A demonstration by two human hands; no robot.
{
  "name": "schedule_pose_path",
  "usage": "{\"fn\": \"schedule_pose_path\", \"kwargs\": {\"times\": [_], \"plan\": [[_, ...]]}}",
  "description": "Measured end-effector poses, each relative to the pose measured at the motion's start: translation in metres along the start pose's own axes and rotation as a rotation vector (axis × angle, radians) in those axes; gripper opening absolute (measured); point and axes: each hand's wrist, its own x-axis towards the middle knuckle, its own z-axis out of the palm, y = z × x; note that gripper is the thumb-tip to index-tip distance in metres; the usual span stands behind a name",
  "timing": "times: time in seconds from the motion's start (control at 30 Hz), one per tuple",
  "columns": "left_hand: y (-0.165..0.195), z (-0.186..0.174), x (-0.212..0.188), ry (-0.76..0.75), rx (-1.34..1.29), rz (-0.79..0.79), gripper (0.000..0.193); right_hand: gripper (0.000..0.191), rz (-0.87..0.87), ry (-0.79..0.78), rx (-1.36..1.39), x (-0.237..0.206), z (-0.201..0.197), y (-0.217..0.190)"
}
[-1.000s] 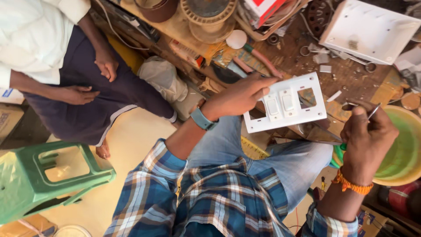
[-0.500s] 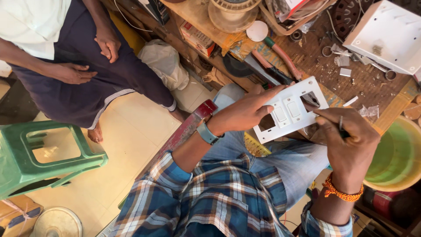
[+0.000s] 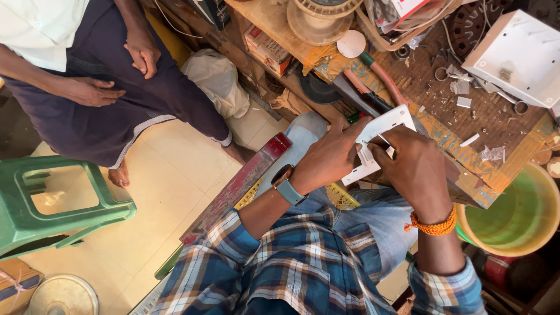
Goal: The person assembles a white electrical switch plate by inserting a switch module and securing it with screws. They use a screwdriver to tighten the screws and pliers to adjust components within the plate. The person also handles a small red and white box, opening it to retrieve parts.
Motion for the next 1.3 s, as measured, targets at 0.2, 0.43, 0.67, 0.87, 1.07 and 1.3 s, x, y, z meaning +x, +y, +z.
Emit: {"fn": "schedule_pose_path", "kwargs": {"times": [0.2,0.43,0.67,0.87,1.07,1.3], "plan": [[0.0,-0.002,-0.006,0.086,0.04,0.03,0.085,0.021,0.009,-0.131,-0.214,0.014,0.003,-0.018],[-0.005,-0.002,-0.007,0.104,-0.036,0.045,0.076,0.017,-0.056,-0.15,-0.419,0.021,0.007,-0.03],[-0.016,-0.007,-0.007,0.104,-0.26,0.027,0.05,0.029,-0.023,0.086,-0.252,0.017,-0.006,-0.023],[-0.037,-0.016,0.01,0.12,-0.418,0.071,0.052,0.029,0.463,0.38,0.47,-0.04,-0.006,0.012],[-0.04,-0.002,-0.004,-0.098,-1.201,0.018,0.059,0.025,0.534,0.316,0.57,-0.087,-0.005,0.059],[-0.033,0.022,-0.046,-0.288,-2.125,-0.001,0.058,0.017,0.36,0.304,0.253,-0.05,-0.04,0.138]]}}
